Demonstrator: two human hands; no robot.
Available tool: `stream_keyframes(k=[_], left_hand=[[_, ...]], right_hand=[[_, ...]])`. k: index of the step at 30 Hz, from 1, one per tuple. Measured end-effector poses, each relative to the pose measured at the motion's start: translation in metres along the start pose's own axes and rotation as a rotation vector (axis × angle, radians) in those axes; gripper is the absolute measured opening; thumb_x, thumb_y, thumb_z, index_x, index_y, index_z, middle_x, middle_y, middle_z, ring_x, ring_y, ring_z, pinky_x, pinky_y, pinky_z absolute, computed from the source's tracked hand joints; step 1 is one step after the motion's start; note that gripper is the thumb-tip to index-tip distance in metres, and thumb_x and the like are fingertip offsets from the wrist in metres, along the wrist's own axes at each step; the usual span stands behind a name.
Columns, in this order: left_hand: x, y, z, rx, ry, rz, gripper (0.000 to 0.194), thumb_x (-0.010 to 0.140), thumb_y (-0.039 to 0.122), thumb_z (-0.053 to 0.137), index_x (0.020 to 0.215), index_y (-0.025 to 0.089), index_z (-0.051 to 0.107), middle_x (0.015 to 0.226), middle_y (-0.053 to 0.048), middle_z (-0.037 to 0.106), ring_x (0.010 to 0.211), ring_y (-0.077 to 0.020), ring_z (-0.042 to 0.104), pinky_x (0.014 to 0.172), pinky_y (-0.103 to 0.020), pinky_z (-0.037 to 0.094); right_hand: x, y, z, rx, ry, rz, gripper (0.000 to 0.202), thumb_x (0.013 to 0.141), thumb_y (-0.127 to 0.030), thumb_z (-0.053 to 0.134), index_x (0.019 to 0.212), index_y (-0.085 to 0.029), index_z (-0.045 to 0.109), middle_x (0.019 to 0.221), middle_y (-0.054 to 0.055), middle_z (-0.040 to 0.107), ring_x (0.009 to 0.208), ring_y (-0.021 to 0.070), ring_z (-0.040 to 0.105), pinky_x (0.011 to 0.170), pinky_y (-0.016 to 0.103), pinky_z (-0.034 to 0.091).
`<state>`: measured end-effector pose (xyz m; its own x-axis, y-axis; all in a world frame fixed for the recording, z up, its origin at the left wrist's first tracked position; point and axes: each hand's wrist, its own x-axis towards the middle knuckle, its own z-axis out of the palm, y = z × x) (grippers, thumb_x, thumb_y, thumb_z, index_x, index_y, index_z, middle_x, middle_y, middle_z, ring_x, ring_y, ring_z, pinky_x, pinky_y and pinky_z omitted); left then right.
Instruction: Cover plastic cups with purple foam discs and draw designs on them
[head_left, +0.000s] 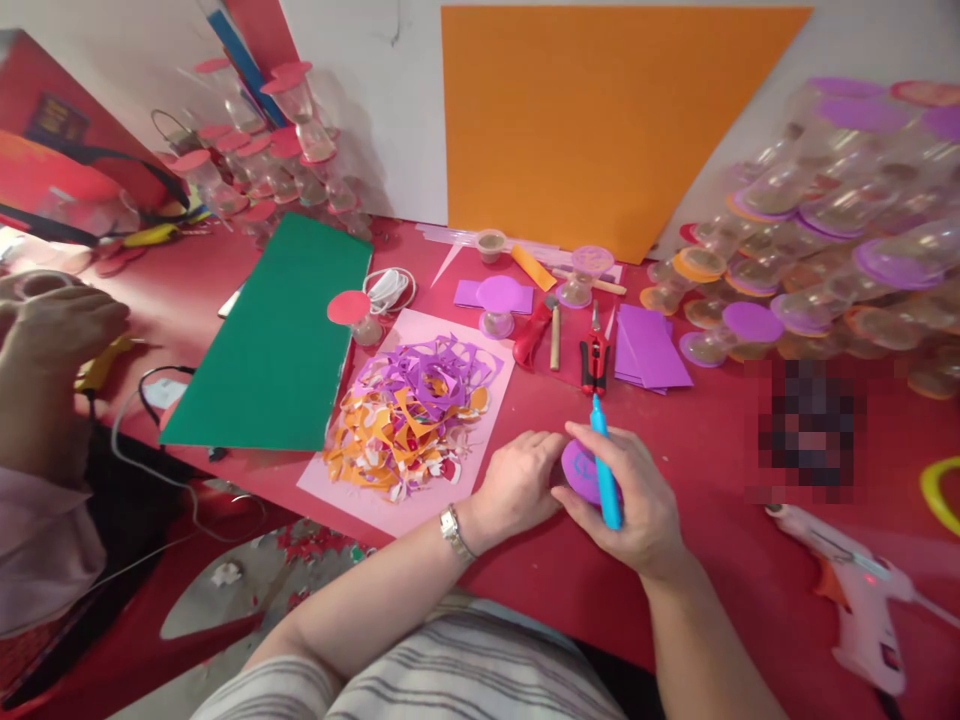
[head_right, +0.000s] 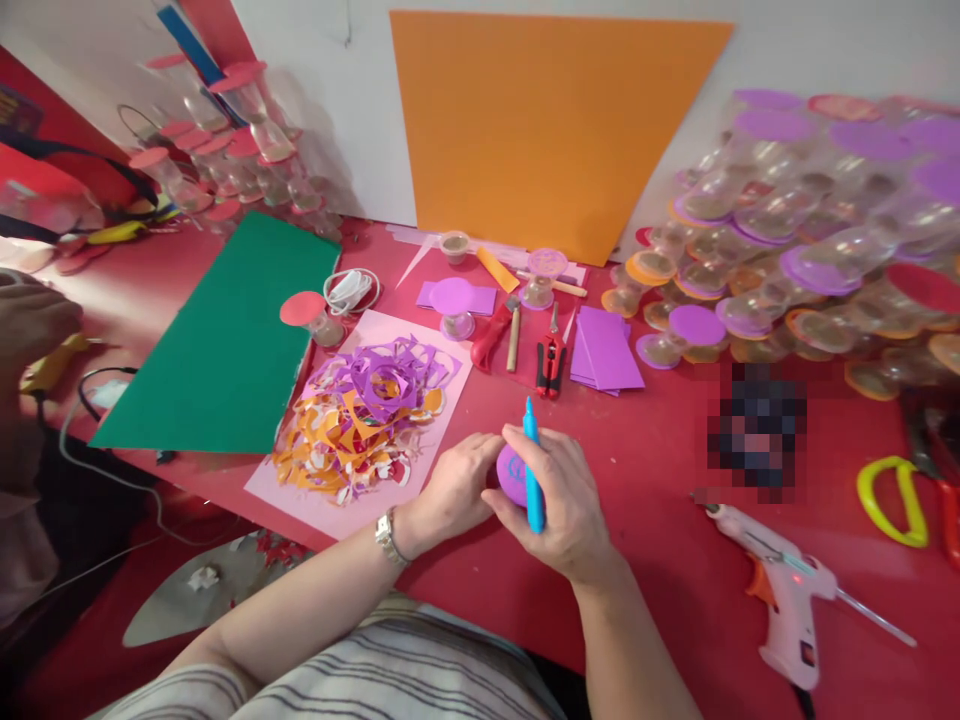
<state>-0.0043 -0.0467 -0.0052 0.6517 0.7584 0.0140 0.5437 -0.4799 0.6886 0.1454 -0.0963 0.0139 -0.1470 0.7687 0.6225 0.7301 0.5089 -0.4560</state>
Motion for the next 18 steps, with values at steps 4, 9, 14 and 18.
stream_keyframes(k=[4,9,14,18], left_hand=[[0.001,0.0,-0.001,-0.009,0.007,0.007,0.021,0.082,0.028,0.066,0.098,0.017,0.058,0.09,-0.006,0.067,0.086,-0.0236,0.065,0.079,-0.035,0.054],[0.0,0.0,0.001,0.014,0.073,-0.001,0.022,0.08,0.03,0.071,0.092,0.017,0.059,0.085,-0.006,0.067,0.082,-0.023,0.066,0.075,-0.033,0.053],[0.002,-0.002,0.002,0.057,0.155,-0.026,0.028,0.08,0.036,0.073,0.091,0.017,0.056,0.087,-0.006,0.067,0.083,-0.0232,0.066,0.076,-0.034,0.053],[0.005,-0.004,-0.001,0.114,0.114,-0.062,0.029,0.084,0.038,0.07,0.095,0.017,0.055,0.09,-0.007,0.068,0.087,-0.025,0.067,0.077,-0.035,0.053]], right_hand=[[-0.004,0.0,-0.002,0.146,0.155,0.17,0.049,0.089,-0.029,0.059,0.136,-0.02,0.049,0.117,0.015,0.067,0.105,0.029,0.066,0.086,0.047,0.057],[-0.008,0.006,0.002,0.164,0.544,0.289,0.046,0.083,-0.012,0.065,0.128,-0.02,0.056,0.104,0.008,0.069,0.085,0.0224,0.072,0.077,0.043,0.059],[-0.006,0.007,0.007,0.168,0.627,0.275,0.036,0.083,-0.014,0.066,0.118,-0.019,0.061,0.092,0.005,0.07,0.072,0.018,0.071,0.07,0.036,0.058],[-0.004,0.004,0.008,0.139,0.672,0.194,0.029,0.089,-0.018,0.06,0.118,-0.019,0.063,0.086,0.002,0.069,0.066,0.0165,0.07,0.068,0.035,0.056]])
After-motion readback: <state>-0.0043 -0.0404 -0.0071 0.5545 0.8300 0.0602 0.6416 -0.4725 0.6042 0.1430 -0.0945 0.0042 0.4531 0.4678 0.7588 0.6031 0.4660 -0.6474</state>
